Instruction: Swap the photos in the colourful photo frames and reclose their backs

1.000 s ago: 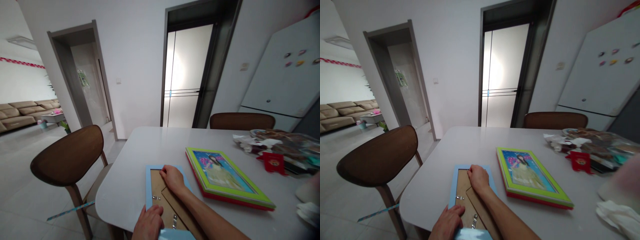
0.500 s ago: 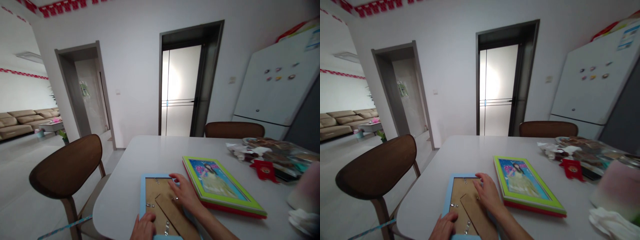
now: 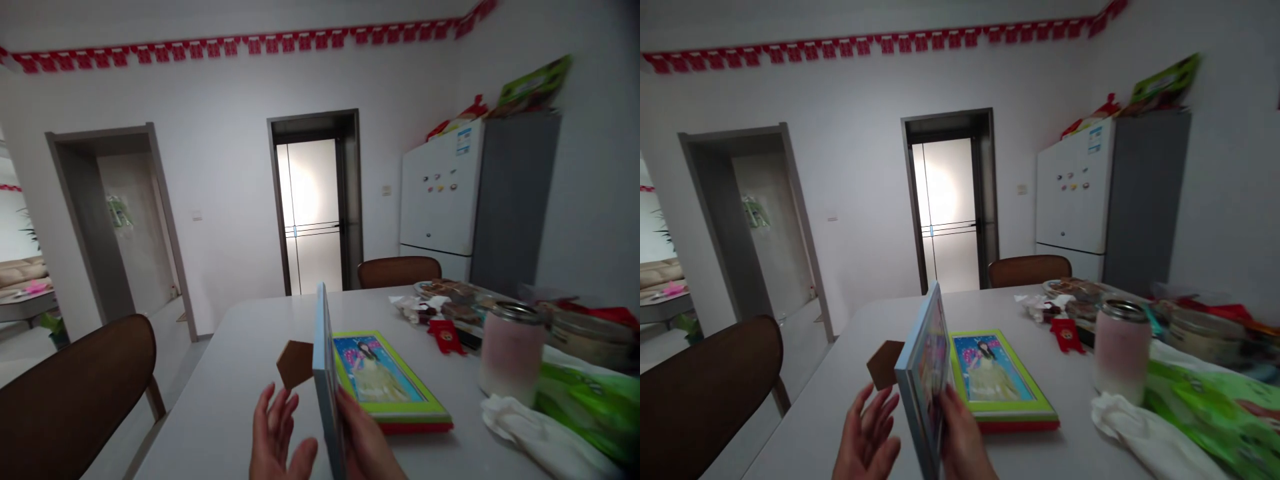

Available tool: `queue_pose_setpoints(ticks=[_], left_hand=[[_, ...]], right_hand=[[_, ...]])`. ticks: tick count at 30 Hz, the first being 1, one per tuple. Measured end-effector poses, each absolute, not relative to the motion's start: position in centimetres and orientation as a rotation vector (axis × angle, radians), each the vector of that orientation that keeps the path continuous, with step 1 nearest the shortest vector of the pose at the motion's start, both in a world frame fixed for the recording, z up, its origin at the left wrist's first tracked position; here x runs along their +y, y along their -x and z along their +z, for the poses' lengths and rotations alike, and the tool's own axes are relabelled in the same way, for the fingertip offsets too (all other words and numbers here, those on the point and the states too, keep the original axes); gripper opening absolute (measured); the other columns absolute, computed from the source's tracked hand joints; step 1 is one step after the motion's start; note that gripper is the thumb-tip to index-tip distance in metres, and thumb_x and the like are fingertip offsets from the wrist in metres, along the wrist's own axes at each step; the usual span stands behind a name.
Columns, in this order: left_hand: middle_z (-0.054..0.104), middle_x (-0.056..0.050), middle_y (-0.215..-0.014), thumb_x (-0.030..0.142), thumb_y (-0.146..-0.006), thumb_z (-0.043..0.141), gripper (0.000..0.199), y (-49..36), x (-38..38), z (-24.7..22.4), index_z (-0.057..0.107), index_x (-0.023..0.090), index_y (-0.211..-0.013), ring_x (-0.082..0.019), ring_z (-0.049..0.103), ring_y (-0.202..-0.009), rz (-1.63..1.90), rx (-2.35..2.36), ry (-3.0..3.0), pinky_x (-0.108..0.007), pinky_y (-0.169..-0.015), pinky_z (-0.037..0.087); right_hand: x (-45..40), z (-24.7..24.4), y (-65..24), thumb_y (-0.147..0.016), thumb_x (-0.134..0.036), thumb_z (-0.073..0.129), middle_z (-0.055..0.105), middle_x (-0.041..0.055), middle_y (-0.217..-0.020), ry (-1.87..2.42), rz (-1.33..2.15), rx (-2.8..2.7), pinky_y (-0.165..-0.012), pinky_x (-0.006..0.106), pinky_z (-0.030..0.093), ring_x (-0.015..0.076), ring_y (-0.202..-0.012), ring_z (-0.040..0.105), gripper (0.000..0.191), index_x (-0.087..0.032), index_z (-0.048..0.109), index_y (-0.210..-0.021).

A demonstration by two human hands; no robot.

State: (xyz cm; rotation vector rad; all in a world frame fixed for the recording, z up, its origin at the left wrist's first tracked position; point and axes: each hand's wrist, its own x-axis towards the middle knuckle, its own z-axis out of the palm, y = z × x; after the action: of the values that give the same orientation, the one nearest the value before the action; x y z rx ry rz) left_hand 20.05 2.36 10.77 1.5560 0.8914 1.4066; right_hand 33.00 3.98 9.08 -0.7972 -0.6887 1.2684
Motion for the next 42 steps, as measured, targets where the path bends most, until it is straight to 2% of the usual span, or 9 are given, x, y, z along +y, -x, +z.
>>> queue_pose_setpoints(ticks=[2, 5, 8, 12, 19, 24, 32, 39, 42], left_hand=[[0.046, -0.013, -0.123, 0.044, -0.070, 0.054, 0.070, -21.4, 3.5, 12.7, 0.021, 0.019, -0.126, -0.024, 0.046, -0.109, 1.405, 0.797, -1.434, -0.033, -0.086, 0.043], [0.049, -0.015, -0.119, 0.037, -0.068, 0.058, 0.061, -24.1, 5.4, 13.2, 0.036, 0.014, -0.119, -0.024, 0.048, -0.107, 1.315, 0.746, -1.349, -0.033, -0.084, 0.044], [0.054, -0.015, -0.113, 0.022, -0.068, 0.055, 0.048, -27.3, 7.0, 11.3, 0.043, 0.012, -0.114, -0.022, 0.053, -0.101, 1.261, 0.803, -1.368, -0.031, -0.082, 0.045], [0.054, -0.015, -0.113, 0.007, -0.067, 0.046, 0.048, -30.0, 8.2, 8.4, 0.040, 0.010, -0.115, -0.018, 0.056, -0.097, 1.203, 0.884, -1.413, -0.028, -0.081, 0.045], [0.050, -0.013, -0.119, 0.013, -0.069, 0.048, 0.047, -29.8, 8.3, 6.1, 0.041, 0.007, -0.115, -0.019, 0.045, -0.110, 1.115, 0.938, -1.550, -0.030, -0.093, 0.034], [0.057, -0.006, -0.113, 0.007, -0.062, 0.052, 0.053, -29.6, 8.2, 4.9, 0.044, 0.012, -0.114, -0.017, 0.052, -0.103, 1.021, 0.908, -1.577, -0.023, -0.086, 0.040], [0.059, -0.003, -0.109, 0.000, -0.057, 0.045, 0.057, -22.1, 12.4, 5.4, 0.045, 0.016, -0.112, -0.018, 0.049, -0.106, 1.137, 1.196, -1.511, -0.027, -0.090, 0.036], [0.062, -0.002, -0.103, -0.002, -0.058, 0.048, 0.051, -15.3, 16.6, 6.2, 0.049, 0.016, -0.106, -0.019, 0.051, -0.103, 1.249, 1.387, -1.382, -0.025, -0.090, 0.035], [0.060, -0.004, -0.104, 0.004, -0.067, 0.054, 0.040, -14.6, 17.2, 6.1, 0.050, 0.017, -0.104, -0.019, 0.053, -0.099, 1.277, 1.422, -1.308, -0.028, -0.087, 0.038]], right_hand=[[4.8, 10.3, -37.7, -0.067, -0.038, 0.056, 0.066, 0.0018, -0.079, 0.921, 1.169, -0.729, -0.062, 0.027, 0.047, 0.0166, -0.069, 0.061, 0.033, -0.020, 0.056, -0.095], [6.3, 11.0, -44.5, -0.068, -0.032, 0.051, 0.066, 0.0045, -0.087, 1.270, 0.963, -0.937, -0.066, 0.030, 0.048, 0.0184, -0.073, 0.062, 0.036, -0.018, 0.056, -0.101], [7.6, 10.6, -49.2, -0.064, -0.030, 0.052, 0.067, 0.0051, -0.087, 1.490, 0.751, -1.070, -0.068, 0.030, 0.047, 0.0199, -0.077, 0.061, 0.036, -0.017, 0.059, -0.097], [8.7, 9.5, -51.9, -0.056, -0.026, 0.058, 0.067, 0.0065, -0.085, 1.612, 0.632, -1.066, -0.075, 0.030, 0.043, 0.0230, -0.083, 0.059, 0.035, -0.016, 0.064, -0.089], [8.2, 8.2, -53.5, -0.056, -0.032, 0.054, 0.066, 0.0085, -0.090, 1.738, 0.632, -1.068, -0.080, 0.030, 0.039, 0.0247, -0.092, 0.055, 0.035, -0.014, 0.065, -0.083], [5.8, 7.2, -51.9, -0.061, -0.043, 0.046, 0.068, 0.0049, -0.075, 1.712, 0.801, -1.138, -0.065, 0.027, 0.045, 0.0228, -0.074, 0.060, 0.037, -0.015, 0.066, -0.077], [11.5, 6.2, -42.0, -0.068, -0.041, 0.040, 0.067, 0.0050, -0.081, 1.427, 0.985, -1.214, -0.070, 0.026, 0.045, 0.0202, -0.080, 0.060, 0.044, -0.012, 0.059, -0.096], [18.8, 6.1, -34.0, -0.067, -0.047, 0.041, 0.067, 0.0064, -0.083, 1.355, 0.990, -1.294, -0.070, 0.028, 0.044, 0.0209, -0.082, 0.059, 0.048, -0.012, 0.060, -0.094], [19.9, 6.0, -33.5, -0.063, -0.050, 0.045, 0.066, 0.0086, -0.086, 1.377, 0.949, -1.286, -0.070, 0.029, 0.043, 0.0229, -0.083, 0.058, 0.051, -0.012, 0.061, -0.093]])
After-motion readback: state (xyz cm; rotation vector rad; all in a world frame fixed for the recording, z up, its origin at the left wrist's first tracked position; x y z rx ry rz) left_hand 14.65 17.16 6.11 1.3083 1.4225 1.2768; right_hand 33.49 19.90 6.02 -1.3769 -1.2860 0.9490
